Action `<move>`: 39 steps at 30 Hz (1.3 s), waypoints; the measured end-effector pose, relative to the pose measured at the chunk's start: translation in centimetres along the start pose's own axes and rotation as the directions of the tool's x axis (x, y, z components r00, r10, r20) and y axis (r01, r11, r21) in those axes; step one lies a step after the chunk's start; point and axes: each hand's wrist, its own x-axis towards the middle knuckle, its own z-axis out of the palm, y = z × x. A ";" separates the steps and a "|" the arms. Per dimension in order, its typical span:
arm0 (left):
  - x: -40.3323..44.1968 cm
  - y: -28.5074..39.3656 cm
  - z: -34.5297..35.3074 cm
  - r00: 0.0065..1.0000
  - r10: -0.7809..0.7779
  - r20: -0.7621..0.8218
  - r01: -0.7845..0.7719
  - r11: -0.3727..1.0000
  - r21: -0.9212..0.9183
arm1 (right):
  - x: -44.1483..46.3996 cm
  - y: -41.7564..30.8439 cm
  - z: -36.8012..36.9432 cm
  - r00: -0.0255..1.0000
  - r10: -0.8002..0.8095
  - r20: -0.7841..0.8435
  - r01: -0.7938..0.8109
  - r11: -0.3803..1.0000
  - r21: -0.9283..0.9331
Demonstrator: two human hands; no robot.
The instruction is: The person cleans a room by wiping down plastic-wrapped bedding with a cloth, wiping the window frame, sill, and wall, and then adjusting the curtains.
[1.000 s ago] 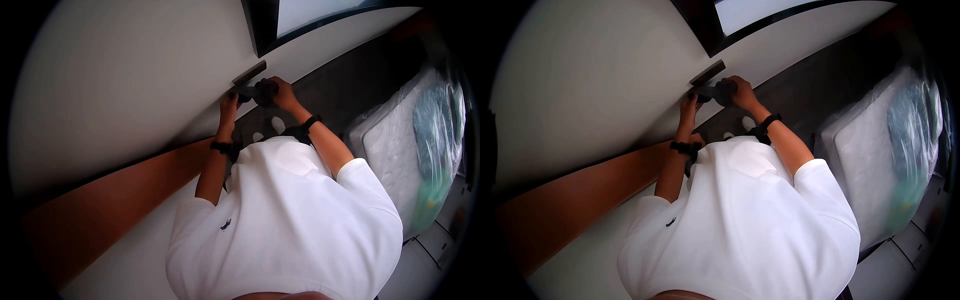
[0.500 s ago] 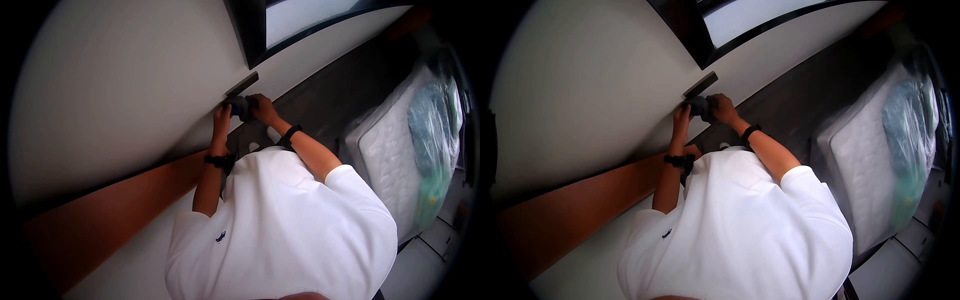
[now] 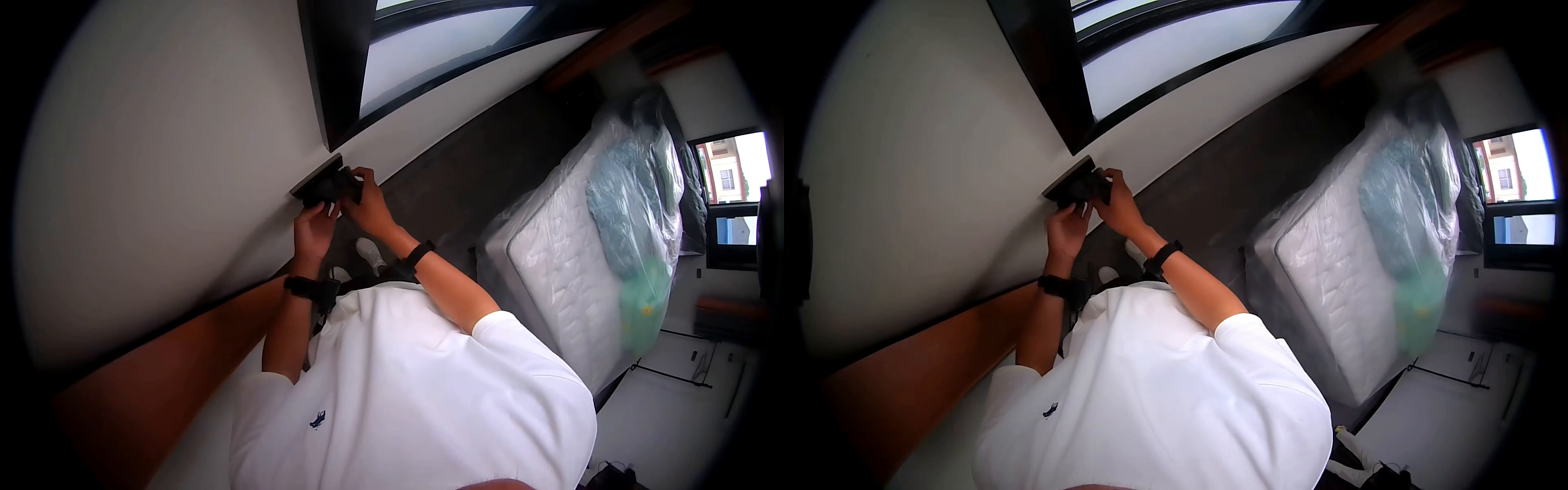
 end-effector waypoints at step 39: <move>-3.7 -13.6 18.1 0.608 0.481 0.632 -0.773 0.178 0.608 | 2.0 -6.9 -17.7 0.725 -0.617 -0.306 0.388 0.734 -0.558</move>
